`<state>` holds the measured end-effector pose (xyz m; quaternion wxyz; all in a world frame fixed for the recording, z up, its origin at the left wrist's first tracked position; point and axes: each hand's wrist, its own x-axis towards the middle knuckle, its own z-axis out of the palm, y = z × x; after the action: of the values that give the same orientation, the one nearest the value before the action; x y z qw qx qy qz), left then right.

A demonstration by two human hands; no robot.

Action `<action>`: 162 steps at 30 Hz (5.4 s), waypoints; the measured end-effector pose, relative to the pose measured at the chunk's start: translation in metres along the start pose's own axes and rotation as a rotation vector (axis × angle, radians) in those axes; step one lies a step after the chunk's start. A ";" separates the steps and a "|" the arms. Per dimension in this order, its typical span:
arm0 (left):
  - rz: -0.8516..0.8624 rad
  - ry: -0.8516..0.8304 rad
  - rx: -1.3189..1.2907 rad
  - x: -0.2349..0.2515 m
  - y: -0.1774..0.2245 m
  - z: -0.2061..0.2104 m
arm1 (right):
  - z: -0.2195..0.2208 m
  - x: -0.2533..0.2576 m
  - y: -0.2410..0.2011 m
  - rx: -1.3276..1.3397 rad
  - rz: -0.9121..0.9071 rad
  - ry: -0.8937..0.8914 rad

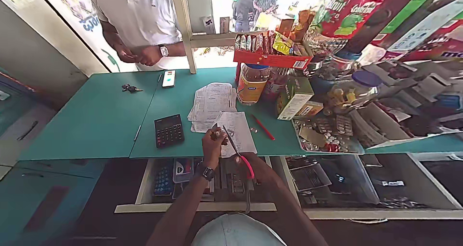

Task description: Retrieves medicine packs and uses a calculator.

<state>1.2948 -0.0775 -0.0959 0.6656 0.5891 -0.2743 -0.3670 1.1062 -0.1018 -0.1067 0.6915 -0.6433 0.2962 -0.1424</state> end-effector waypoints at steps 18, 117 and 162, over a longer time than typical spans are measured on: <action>0.029 -0.312 0.963 0.022 0.011 -0.016 | -0.064 0.042 -0.063 -0.899 0.389 0.401; -0.063 0.248 -0.175 -0.272 -0.017 -0.273 | 0.210 0.188 -0.065 -1.197 -0.011 -0.026; -0.076 0.244 -0.203 -0.260 -0.026 -0.273 | 0.206 0.201 -0.029 -1.056 -0.573 -0.004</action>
<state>1.3570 0.2919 -0.1459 0.7357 0.5690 -0.1304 -0.3436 1.3913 -0.0565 -0.1251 0.2131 -0.9543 0.1404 -0.1554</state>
